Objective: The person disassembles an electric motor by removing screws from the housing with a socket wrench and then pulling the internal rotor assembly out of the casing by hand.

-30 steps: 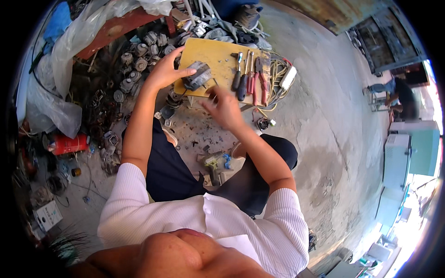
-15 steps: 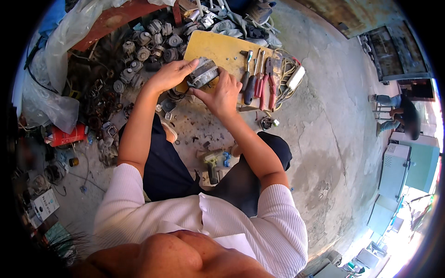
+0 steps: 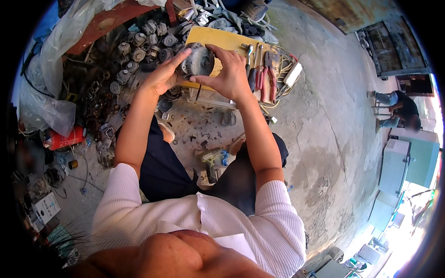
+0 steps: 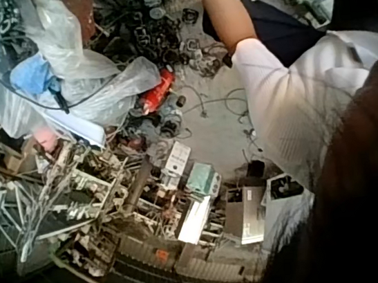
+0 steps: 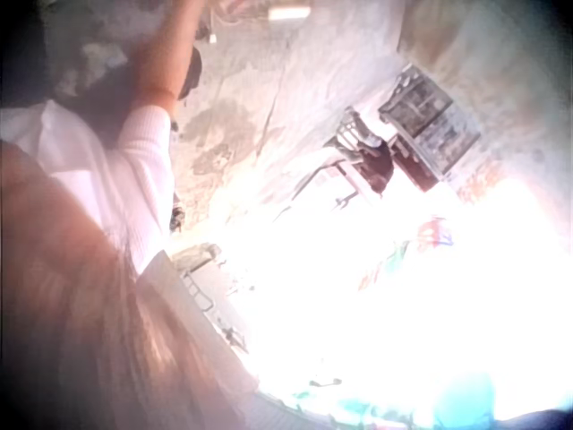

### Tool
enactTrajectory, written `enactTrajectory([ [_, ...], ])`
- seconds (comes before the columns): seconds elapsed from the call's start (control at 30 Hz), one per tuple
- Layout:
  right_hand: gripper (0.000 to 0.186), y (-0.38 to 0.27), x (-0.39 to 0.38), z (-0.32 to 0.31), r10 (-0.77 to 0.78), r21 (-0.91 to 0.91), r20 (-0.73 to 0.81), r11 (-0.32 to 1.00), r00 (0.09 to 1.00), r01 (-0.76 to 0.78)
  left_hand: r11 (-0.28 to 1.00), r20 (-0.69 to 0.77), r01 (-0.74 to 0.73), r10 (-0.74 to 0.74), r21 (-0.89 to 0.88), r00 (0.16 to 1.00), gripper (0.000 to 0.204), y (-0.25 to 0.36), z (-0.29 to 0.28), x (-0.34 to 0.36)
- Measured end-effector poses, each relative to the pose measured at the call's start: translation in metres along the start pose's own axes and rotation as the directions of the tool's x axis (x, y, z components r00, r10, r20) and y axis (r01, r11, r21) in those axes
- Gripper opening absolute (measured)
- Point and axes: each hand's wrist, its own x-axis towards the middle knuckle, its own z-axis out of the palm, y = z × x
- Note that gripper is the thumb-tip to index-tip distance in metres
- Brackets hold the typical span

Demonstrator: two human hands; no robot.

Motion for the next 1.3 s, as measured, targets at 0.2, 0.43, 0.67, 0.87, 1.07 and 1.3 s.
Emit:
enactTrajectory([
  [0.2,0.035,0.02,0.006,-0.036,0.412,0.061,0.016,0.909,0.911,-0.412,0.951,-0.019,0.009,-0.015,-0.31,1.0,0.061,-0.002,0.001,0.008],
  [0.43,0.025,0.05,-0.032,0.003,0.318,-0.601,-0.031,0.752,0.948,-0.272,0.913,-0.053,-0.007,-0.016,-0.407,0.998,0.062,0.01,-0.004,0.015],
  [0.67,0.019,0.067,-0.025,0.012,0.302,-0.579,-0.076,0.763,0.95,-0.288,0.905,-0.05,-0.009,-0.013,-0.426,0.999,0.061,0.012,0.013,0.019],
  [0.87,0.034,0.092,-0.016,0.02,0.156,-0.535,-0.095,0.825,0.983,-0.182,0.913,-0.024,0.077,-0.095,-0.402,0.995,0.073,0.013,0.026,0.028],
  [1.07,0.034,0.108,-0.009,0.036,0.14,-0.517,0.05,0.851,0.989,-0.095,0.887,0.049,0.15,-0.143,-0.437,0.989,0.074,0.003,0.019,0.029],
  [1.3,0.023,0.099,-0.014,0.02,0.11,-0.471,0.092,0.881,0.99,-0.054,0.902,-0.037,0.041,-0.063,-0.43,0.997,0.065,-0.01,0.021,0.021],
])
